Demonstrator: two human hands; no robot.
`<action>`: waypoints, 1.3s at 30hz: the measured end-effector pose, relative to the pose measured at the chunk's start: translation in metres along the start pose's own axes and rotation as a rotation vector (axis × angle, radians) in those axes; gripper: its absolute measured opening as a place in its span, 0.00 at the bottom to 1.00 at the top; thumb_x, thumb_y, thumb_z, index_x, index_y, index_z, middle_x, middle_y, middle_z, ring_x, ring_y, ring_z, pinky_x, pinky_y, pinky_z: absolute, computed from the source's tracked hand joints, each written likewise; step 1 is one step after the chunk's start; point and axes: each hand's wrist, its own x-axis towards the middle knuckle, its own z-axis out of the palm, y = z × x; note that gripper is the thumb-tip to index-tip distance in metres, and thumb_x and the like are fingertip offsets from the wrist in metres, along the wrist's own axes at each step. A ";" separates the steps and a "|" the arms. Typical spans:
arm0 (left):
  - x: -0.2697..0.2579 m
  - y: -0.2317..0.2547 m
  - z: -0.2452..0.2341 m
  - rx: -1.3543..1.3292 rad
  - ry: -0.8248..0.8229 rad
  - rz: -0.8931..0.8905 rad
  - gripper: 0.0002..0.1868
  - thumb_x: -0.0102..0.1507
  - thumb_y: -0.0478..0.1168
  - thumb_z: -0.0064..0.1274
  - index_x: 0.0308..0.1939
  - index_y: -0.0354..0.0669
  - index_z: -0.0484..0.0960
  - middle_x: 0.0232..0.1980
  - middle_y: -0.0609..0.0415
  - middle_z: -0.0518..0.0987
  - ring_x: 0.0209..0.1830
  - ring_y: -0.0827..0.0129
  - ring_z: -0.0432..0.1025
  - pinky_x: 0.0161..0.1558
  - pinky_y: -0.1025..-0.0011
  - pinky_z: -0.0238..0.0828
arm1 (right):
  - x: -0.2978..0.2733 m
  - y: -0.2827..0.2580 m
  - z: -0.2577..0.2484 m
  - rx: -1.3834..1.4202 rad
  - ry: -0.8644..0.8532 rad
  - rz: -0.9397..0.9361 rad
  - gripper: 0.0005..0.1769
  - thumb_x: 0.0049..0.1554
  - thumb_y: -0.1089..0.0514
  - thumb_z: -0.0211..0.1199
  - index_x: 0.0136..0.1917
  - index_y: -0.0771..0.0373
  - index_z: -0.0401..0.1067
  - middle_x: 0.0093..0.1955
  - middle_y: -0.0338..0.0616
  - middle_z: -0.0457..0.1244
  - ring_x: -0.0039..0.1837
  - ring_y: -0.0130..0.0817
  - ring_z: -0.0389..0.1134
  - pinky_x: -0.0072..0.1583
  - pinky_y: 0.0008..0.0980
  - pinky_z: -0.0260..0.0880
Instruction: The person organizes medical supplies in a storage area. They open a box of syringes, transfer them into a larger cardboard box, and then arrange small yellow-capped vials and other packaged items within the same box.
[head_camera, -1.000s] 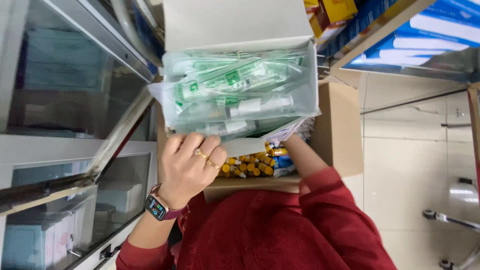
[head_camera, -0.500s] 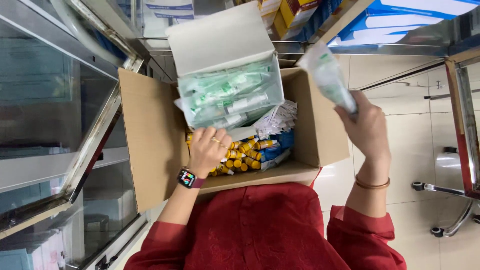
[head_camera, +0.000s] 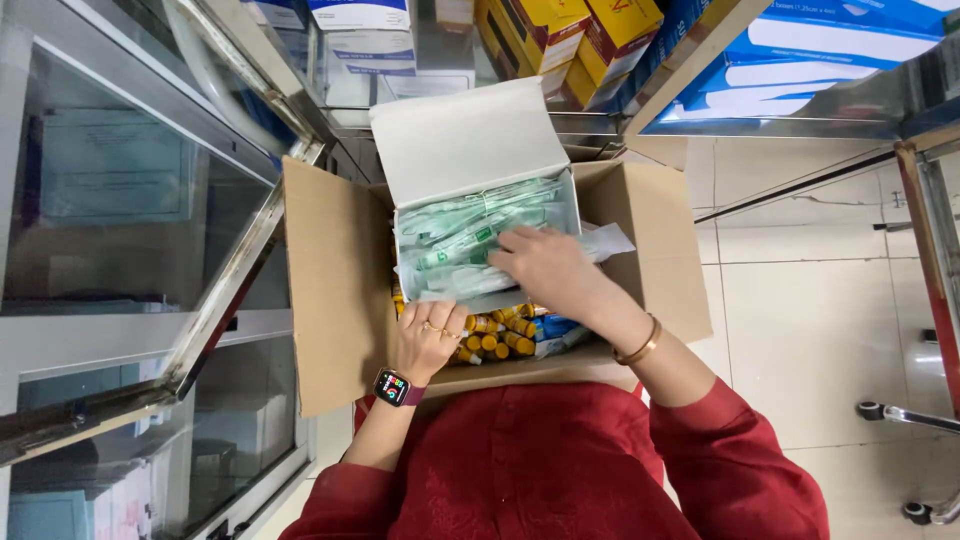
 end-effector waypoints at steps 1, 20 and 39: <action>-0.003 -0.001 0.002 0.008 -0.001 -0.014 0.11 0.57 0.36 0.58 0.44 0.48 0.80 0.48 0.58 0.73 0.48 0.66 0.71 0.48 0.62 0.70 | 0.003 -0.003 0.009 -0.073 -0.054 -0.006 0.11 0.52 0.64 0.65 0.49 0.59 0.74 0.49 0.42 0.65 0.57 0.42 0.69 0.56 0.39 0.72; -0.011 -0.020 0.021 0.069 0.244 -0.116 0.16 0.62 0.39 0.67 0.50 0.54 0.78 0.60 0.56 0.67 0.56 0.62 0.64 0.52 0.61 0.69 | 0.034 -0.027 0.013 -0.124 0.217 -0.007 0.45 0.59 0.26 0.53 0.82 0.46 0.55 0.65 0.49 0.59 0.61 0.47 0.58 0.57 0.44 0.59; 0.036 -0.009 -0.023 0.056 -0.017 -0.234 0.12 0.61 0.44 0.66 0.41 0.48 0.79 0.74 0.55 0.71 0.63 0.57 0.67 0.61 0.58 0.59 | -0.020 -0.005 -0.006 0.123 0.070 -0.030 0.30 0.64 0.47 0.58 0.77 0.57 0.63 0.81 0.43 0.53 0.80 0.50 0.51 0.74 0.53 0.53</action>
